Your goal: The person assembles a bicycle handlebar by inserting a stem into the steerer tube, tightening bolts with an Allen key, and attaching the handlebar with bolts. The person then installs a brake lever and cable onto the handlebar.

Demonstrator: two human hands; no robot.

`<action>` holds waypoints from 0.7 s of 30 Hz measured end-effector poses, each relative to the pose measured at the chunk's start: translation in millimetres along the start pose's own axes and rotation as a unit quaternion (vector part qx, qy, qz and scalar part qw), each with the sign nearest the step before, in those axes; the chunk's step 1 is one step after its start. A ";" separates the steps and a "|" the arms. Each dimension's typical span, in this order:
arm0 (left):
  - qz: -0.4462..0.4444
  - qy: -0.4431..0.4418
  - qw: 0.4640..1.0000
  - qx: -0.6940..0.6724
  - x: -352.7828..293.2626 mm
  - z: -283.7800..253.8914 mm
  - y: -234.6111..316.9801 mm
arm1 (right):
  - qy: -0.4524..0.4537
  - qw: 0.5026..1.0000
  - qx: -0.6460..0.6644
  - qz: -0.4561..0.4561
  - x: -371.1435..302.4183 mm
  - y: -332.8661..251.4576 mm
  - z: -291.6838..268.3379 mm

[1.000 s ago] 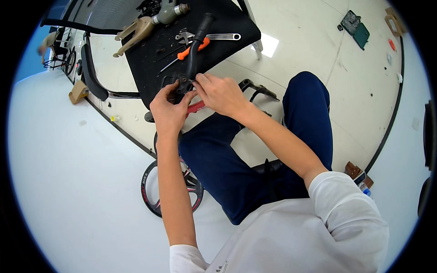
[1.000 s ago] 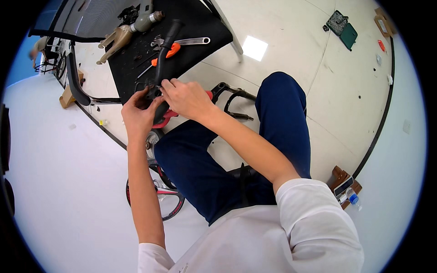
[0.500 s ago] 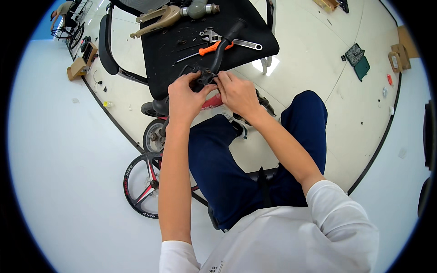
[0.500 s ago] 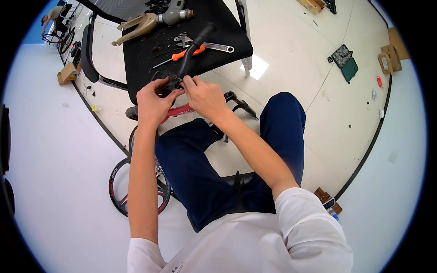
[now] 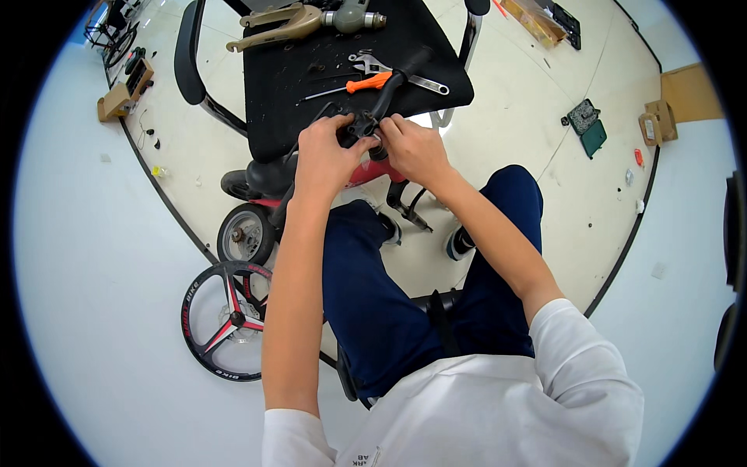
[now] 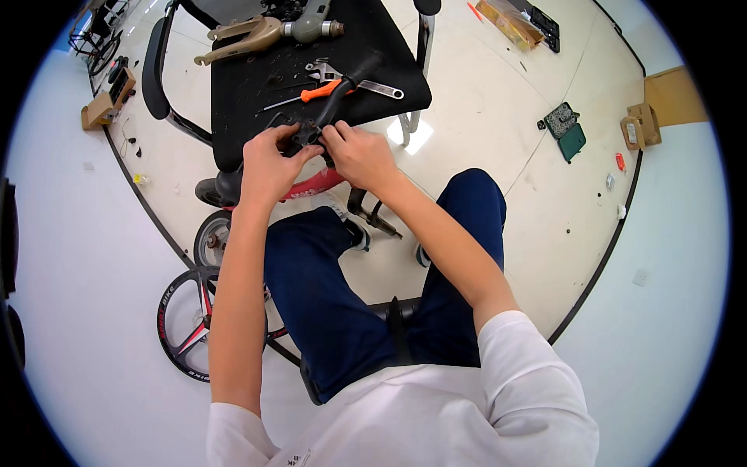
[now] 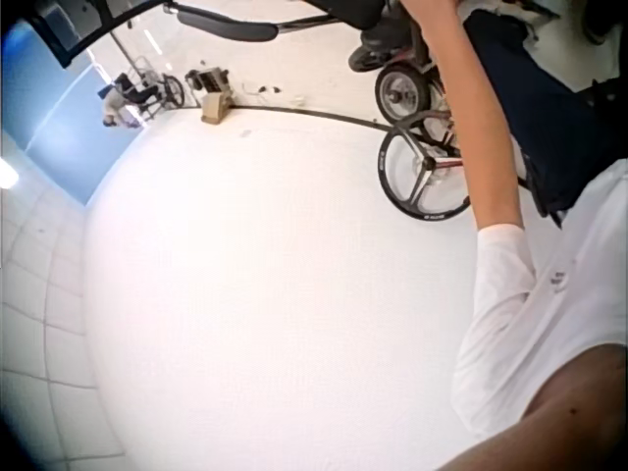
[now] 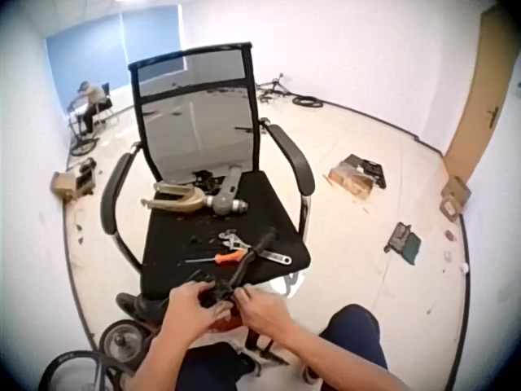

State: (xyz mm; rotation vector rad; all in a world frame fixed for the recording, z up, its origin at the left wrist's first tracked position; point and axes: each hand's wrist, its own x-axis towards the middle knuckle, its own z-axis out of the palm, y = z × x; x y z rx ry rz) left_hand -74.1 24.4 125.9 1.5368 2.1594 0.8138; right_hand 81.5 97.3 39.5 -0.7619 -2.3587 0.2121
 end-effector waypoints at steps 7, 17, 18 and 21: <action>0.041 0.036 0.998 0.018 -4.0 6.1 -10.1 | 0.027 0.999 0.026 0.012 6.7 -11.6 -9.7; 0.066 0.081 0.992 0.064 -21.1 22.8 -7.4 | 0.018 0.999 0.018 0.033 0.8 -11.9 -9.5; 0.068 0.081 0.992 0.065 -21.5 22.5 -6.8 | 0.036 0.998 0.030 0.038 2.1 -15.4 -12.6; 0.059 0.092 0.993 0.044 -20.9 20.7 -1.9 | 0.029 1.000 0.006 0.009 0.1 -9.7 -7.8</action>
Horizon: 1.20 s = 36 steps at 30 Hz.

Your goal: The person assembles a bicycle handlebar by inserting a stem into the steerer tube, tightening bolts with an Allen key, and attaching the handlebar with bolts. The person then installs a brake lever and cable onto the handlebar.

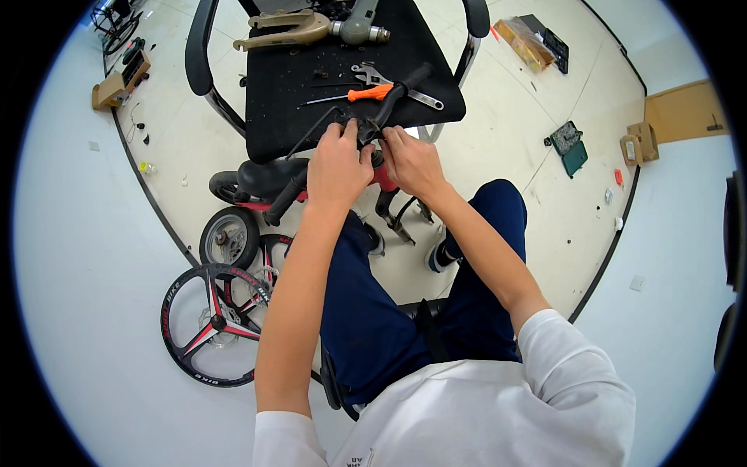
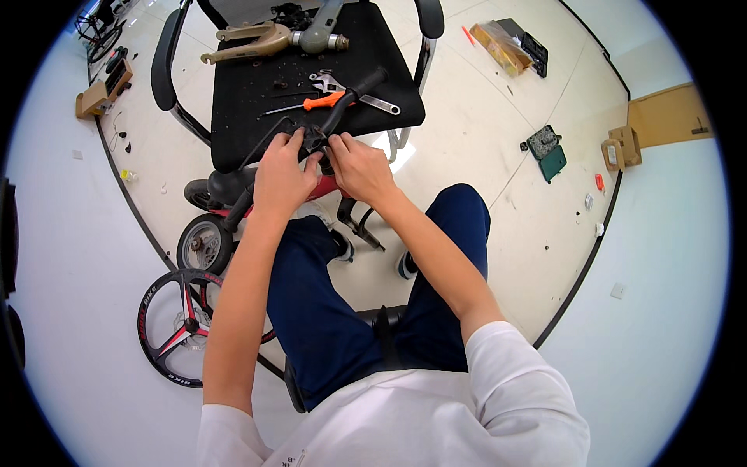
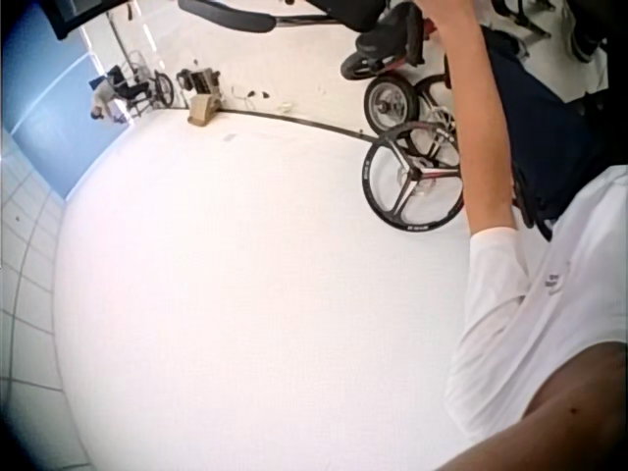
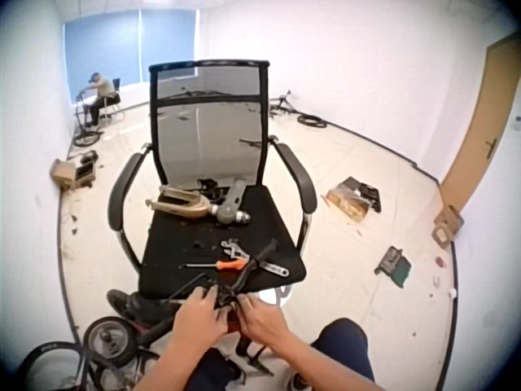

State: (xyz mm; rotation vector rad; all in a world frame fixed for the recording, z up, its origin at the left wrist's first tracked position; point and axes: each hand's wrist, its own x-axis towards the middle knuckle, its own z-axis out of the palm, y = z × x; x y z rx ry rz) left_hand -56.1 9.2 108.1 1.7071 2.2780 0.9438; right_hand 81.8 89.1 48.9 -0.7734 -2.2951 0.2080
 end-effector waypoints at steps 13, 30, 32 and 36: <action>-0.078 -0.010 0.996 -0.051 15.3 -2.4 0.1 | -0.044 0.999 -0.019 0.000 3.1 3.3 -1.4; -0.054 -0.012 0.995 -0.081 5.2 -18.5 -5.6 | -0.036 0.999 -0.007 -0.015 3.4 2.9 -2.8; -0.044 -0.004 0.996 -0.080 5.3 -20.5 -7.0 | -0.026 1.000 0.014 0.004 5.5 0.3 -1.8; -0.042 0.015 0.993 -0.111 15.0 -27.9 -2.1 | -0.023 0.998 0.064 0.000 8.5 1.8 -7.5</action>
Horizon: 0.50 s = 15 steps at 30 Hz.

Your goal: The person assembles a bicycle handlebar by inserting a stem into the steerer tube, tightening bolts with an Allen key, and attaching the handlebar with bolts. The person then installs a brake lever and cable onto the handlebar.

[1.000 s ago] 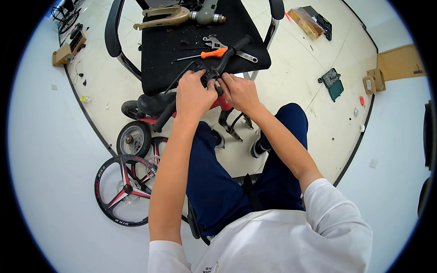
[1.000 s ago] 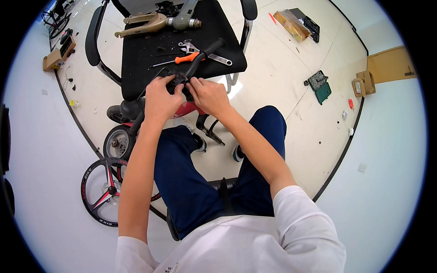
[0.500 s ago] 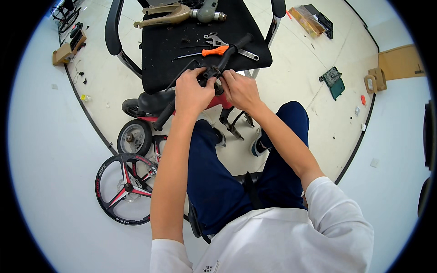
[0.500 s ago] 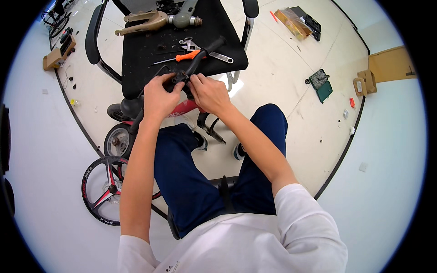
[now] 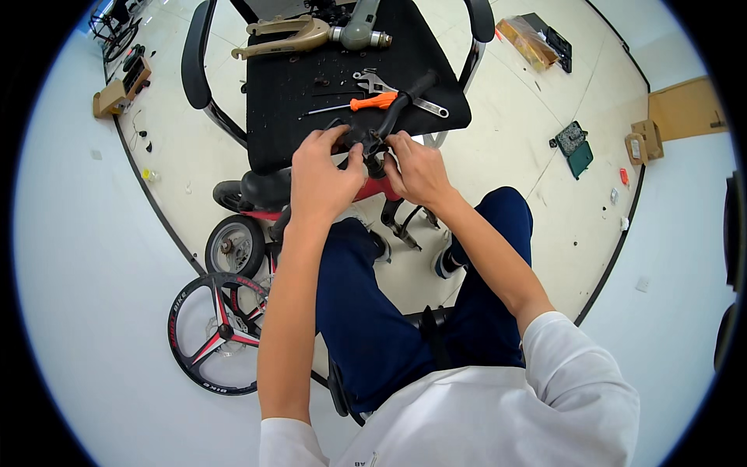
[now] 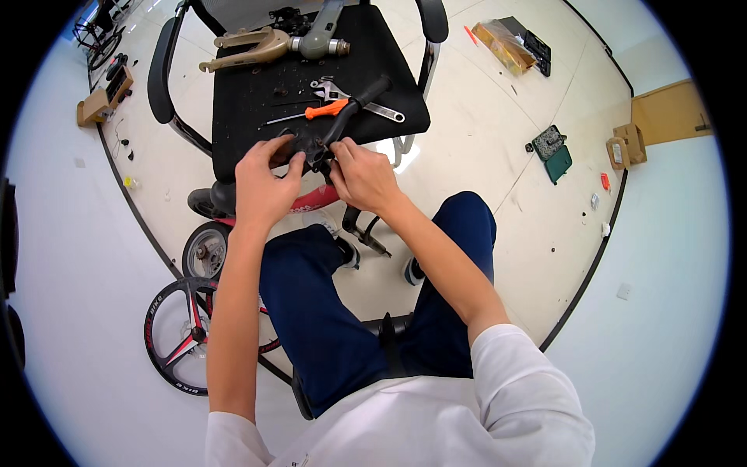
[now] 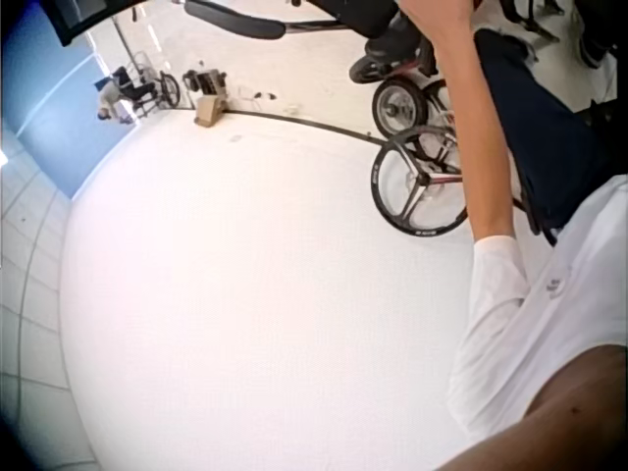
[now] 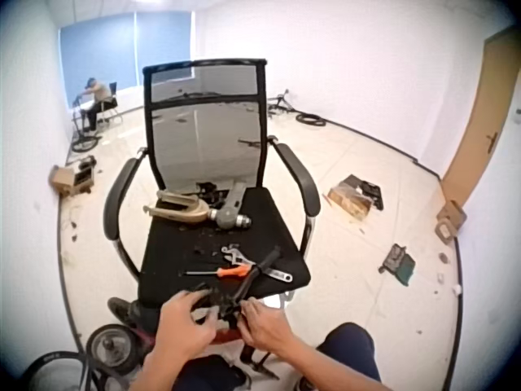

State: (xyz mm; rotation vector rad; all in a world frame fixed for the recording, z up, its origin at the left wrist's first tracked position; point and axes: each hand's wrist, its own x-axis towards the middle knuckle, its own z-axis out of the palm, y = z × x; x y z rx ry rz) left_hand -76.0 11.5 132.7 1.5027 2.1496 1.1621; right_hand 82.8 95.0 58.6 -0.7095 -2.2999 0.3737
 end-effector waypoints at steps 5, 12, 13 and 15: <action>0.044 0.010 0.998 0.041 42.3 -1.2 -8.6 | 0.010 0.998 0.029 -0.051 -2.1 10.9 0.6; -0.003 -0.132 0.982 0.136 158.7 46.2 -45.9 | -0.028 0.996 -0.013 -0.082 2.3 16.9 3.2; -0.013 -0.156 0.974 0.164 171.0 53.6 -52.9 | -0.004 0.997 -0.005 -0.076 3.6 15.4 7.2; 0.012 -0.167 0.971 0.168 189.7 79.6 -70.9 | -0.003 0.998 0.006 -0.063 -0.1 15.5 11.2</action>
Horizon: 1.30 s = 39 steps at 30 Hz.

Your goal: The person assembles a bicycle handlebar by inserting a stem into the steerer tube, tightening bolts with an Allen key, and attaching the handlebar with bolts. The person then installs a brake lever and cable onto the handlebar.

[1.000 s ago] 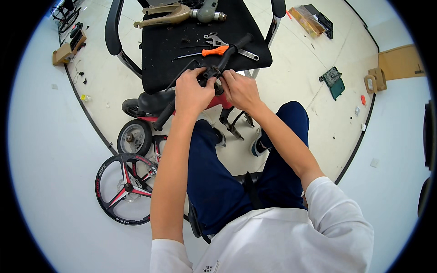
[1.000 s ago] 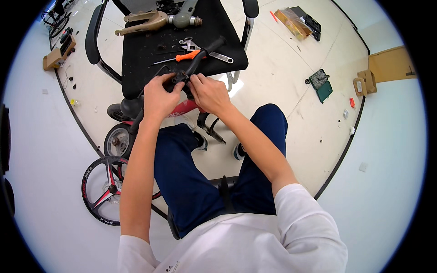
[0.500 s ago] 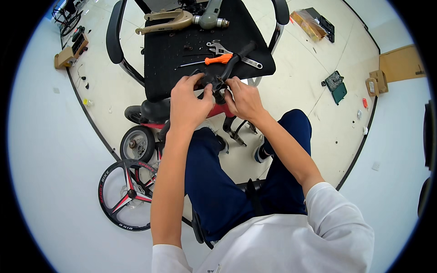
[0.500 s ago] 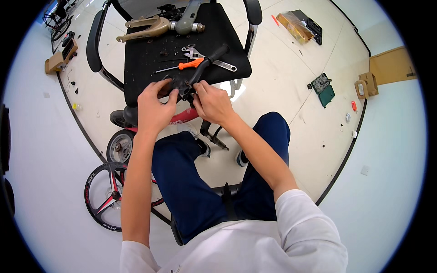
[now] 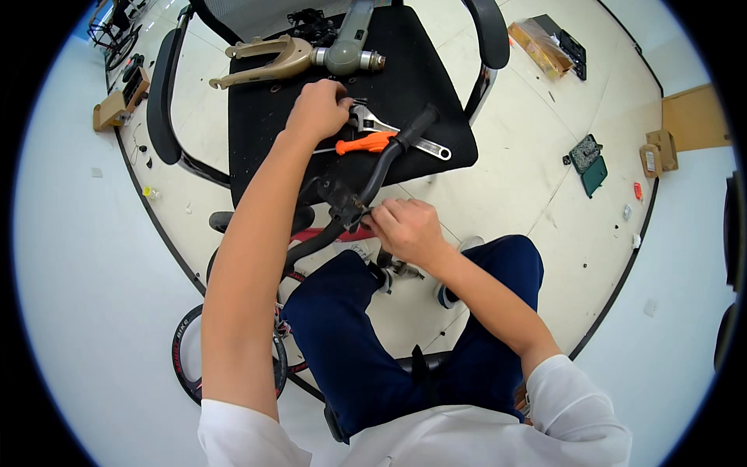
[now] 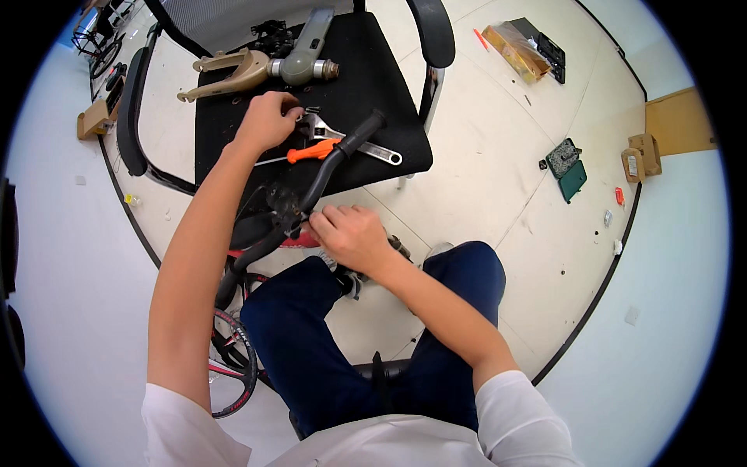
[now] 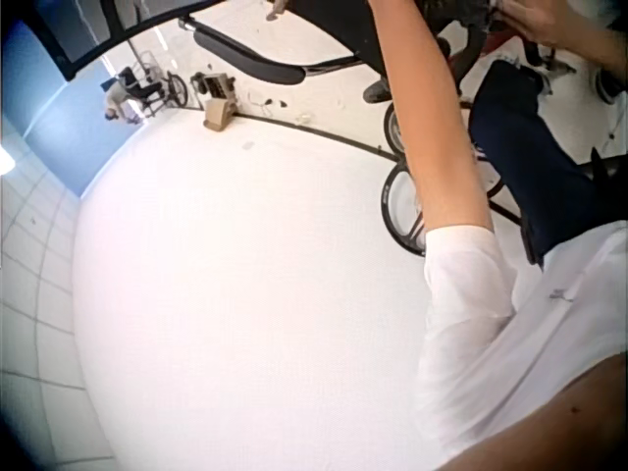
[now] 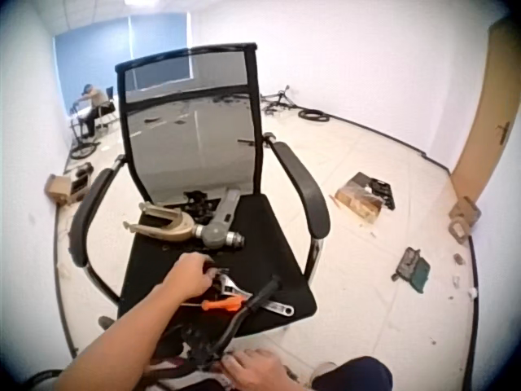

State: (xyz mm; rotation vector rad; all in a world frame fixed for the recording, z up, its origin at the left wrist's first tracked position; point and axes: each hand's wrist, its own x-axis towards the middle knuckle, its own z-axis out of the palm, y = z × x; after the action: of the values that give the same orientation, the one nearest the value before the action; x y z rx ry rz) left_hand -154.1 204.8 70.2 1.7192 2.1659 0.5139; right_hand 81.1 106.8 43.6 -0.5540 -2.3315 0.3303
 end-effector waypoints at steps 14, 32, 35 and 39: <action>0.097 0.063 0.992 -0.056 3.4 -18.5 31.7 | 0.039 0.966 0.162 0.196 -3.7 20.6 -28.6; 0.033 0.091 0.949 -0.300 -258.8 -26.5 71.7 | 0.003 0.925 0.309 0.220 -13.7 -69.1 -67.6; 0.021 0.165 0.967 -0.191 -242.0 -35.6 50.7 | 0.031 0.946 0.253 0.200 12.9 -58.3 -55.4; 0.052 0.158 0.977 -0.133 -224.9 -27.2 33.3 | 0.013 0.959 0.225 0.174 34.6 -50.3 -38.0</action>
State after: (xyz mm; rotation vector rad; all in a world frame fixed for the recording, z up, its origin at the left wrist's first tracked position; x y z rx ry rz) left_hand -89.0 -9.7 116.9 1.6999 2.0934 1.1198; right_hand 69.7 82.2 110.2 -0.7276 -2.0300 0.9827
